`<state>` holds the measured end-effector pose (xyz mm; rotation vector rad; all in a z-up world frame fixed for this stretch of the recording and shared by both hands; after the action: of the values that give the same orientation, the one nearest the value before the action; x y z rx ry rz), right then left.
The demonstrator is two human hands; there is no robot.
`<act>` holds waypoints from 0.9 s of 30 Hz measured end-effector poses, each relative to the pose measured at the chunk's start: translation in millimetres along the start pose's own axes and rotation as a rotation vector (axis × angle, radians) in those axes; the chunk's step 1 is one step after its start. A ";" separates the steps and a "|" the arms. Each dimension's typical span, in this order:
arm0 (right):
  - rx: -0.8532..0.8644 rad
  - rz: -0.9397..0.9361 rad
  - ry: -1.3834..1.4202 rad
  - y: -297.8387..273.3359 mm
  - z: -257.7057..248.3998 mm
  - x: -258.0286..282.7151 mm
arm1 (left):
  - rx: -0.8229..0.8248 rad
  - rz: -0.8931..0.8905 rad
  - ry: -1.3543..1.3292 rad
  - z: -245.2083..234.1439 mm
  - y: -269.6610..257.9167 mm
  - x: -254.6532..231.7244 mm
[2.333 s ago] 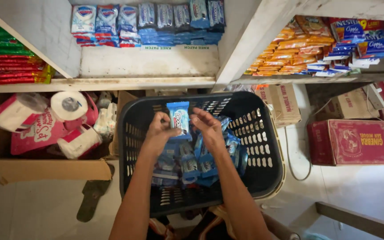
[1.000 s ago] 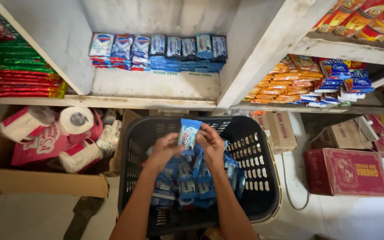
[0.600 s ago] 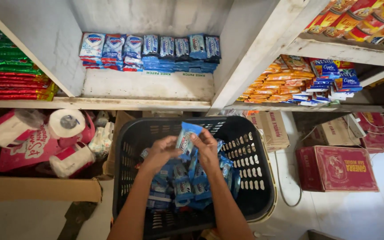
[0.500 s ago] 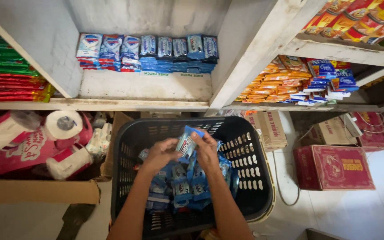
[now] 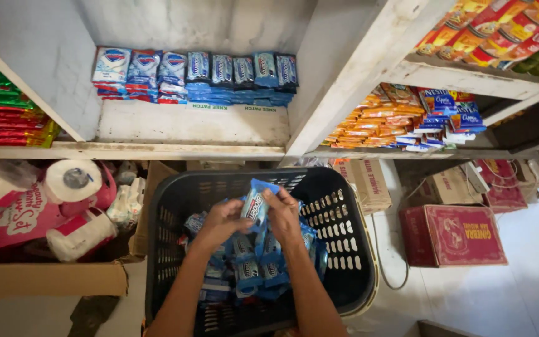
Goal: The person sits in front of a shelf and repeatedly picks up blue and white detergent packets from a black plastic basket. They place the packets onto the shelf, arranging them in neat rows alongside other similar packets.
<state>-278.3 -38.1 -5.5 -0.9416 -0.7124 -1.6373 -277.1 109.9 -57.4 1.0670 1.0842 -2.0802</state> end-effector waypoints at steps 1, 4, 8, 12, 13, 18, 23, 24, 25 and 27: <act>0.006 0.000 0.000 -0.2 5.6 4.7 | -0.004 0.004 -0.002 0.6 -1.5 -4.7; 0.007 0.007 0.054 -0.7 7.0 5.6 | -0.060 0.043 -0.040 -2.6 -6.3 -14.8; -0.016 -0.033 -0.040 8.3 -27.9 -20.9 | -0.038 0.038 -0.090 -5.2 -1.8 -7.1; -0.014 -0.050 -0.010 7.1 -23.1 -15.0 | -0.081 0.058 -0.100 -10.1 2.2 -0.9; -0.013 -0.048 -0.010 5.1 -16.4 -8.5 | -0.083 0.057 -0.101 -9.0 0.6 -6.8; 0.199 -0.059 -0.211 -3.2 9.3 4.0 | -0.299 -0.037 -0.099 -16.5 -20.3 -37.3; 0.270 0.002 -0.280 -5.6 11.9 -1.7 | -0.282 0.043 -0.144 -25.5 -7.6 -20.5; 0.279 0.039 -0.264 -6.7 17.2 1.1 | -0.273 0.062 -0.162 -26.3 -6.0 -19.4; 0.278 0.035 -0.264 -6.8 15.4 1.1 | -0.270 0.064 -0.159 -26.3 -7.9 -21.6; 0.303 0.038 -0.214 -7.7 15.2 0.3 | -0.167 0.100 -0.163 -18.6 -10.7 -29.4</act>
<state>-282.3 -23.6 2.6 -0.9096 -1.0499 -1.3595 -262.3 134.4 -35.0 0.8379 1.0797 -1.9239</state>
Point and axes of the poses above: each hand's wrist, its own y-axis towards the middle knuckle, its own z-axis out of the palm, x = y × z, the point moved 9 cm from there along y, towards the middle knuckle, and after that the axes turned 12 degrees about -z, right-handed, at the moved point
